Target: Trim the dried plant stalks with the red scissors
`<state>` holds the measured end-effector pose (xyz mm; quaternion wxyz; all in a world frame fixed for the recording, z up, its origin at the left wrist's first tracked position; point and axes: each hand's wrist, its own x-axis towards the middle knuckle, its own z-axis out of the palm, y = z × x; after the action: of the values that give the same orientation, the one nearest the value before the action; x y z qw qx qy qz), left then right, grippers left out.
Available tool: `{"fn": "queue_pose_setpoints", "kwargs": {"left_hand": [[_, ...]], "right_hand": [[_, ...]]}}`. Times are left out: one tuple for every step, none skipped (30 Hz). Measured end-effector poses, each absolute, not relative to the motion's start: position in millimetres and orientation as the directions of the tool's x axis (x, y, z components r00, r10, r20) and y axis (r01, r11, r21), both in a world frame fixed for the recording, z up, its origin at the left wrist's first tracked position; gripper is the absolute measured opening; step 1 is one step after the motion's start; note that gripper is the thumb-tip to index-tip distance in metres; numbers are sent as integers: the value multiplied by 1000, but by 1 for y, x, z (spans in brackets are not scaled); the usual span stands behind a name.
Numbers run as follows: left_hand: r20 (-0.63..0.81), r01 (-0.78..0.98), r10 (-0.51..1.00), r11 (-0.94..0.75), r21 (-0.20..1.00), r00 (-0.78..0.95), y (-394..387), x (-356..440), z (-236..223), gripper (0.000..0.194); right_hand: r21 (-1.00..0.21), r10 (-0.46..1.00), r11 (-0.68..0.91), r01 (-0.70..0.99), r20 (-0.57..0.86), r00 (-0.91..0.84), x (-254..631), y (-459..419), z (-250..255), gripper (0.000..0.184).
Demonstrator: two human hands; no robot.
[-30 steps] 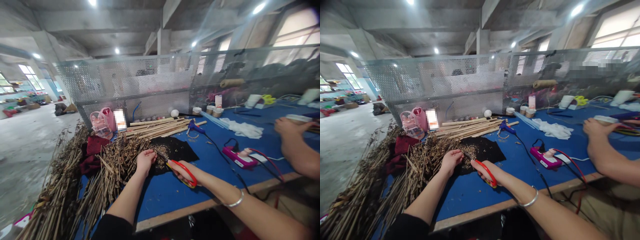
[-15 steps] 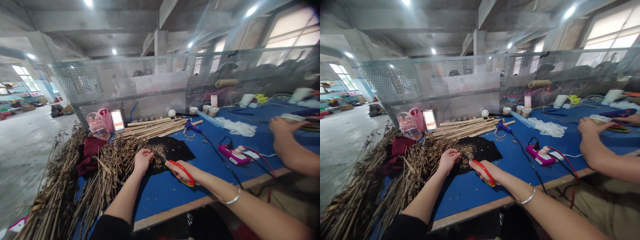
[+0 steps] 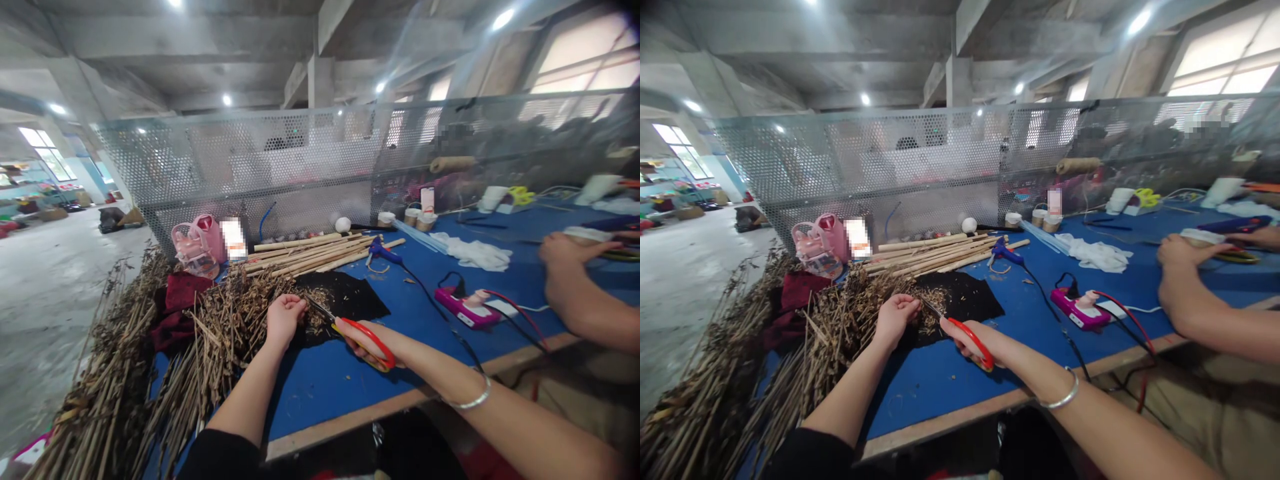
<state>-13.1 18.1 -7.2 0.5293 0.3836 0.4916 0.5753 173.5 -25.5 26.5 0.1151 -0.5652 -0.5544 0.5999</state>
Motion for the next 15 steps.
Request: {"fn": "queue_pose_setpoints", "kwargs": {"left_hand": [[-84,-239,987,50,970,-137,17,-13,-7,28],[-89,-247,988,55,968,-129,17,-12,-6,29],[-92,-253,989,60,966,-120,16,-12,-5,29],[-93,-257,989,62,965,-111,16,-11,-5,29],[-94,-258,990,65,964,-101,16,-11,-5,29],[-95,-257,991,68,964,-92,15,-11,-5,29],[-94,-252,992,71,965,-82,16,-11,-5,29],[-93,-244,993,73,967,-72,16,-11,-6,29],[-94,-238,993,76,968,-65,16,-11,-7,29],[-94,-231,994,78,970,-61,16,-11,-7,29],[-96,-225,994,80,971,-59,17,-11,-8,29],[-101,-220,993,85,972,-61,17,-11,-8,29],[-109,-218,992,92,972,-64,17,-10,-8,28],[-118,-217,991,101,971,-66,16,-10,-8,27],[-127,-217,990,110,970,-67,16,-9,-8,26]], "right_hand": [[-798,774,-343,496,-539,-332,173,-26,27,55],[-800,783,-327,503,-527,-331,172,-27,27,55],[-802,791,-309,512,-515,-330,172,-28,28,55],[-801,799,-289,524,-503,-328,171,-28,29,56],[-801,810,-264,538,-487,-327,170,-29,29,56],[-802,825,-233,550,-462,-326,170,-30,30,56],[-805,843,-195,560,-429,-324,170,-30,30,56],[-810,862,-147,568,-387,-328,170,-30,29,56],[-812,878,-92,576,-339,-338,170,-30,28,57],[-810,889,-36,585,-293,-352,170,-30,26,57],[-801,894,14,598,-258,-365,170,-30,25,57],[-787,897,49,614,-235,-374,171,-30,23,57],[-772,898,72,632,-225,-378,171,-30,22,57],[-756,900,86,649,-221,-376,171,-29,21,57],[-742,902,93,664,-220,-372,172,-29,20,57]]}}
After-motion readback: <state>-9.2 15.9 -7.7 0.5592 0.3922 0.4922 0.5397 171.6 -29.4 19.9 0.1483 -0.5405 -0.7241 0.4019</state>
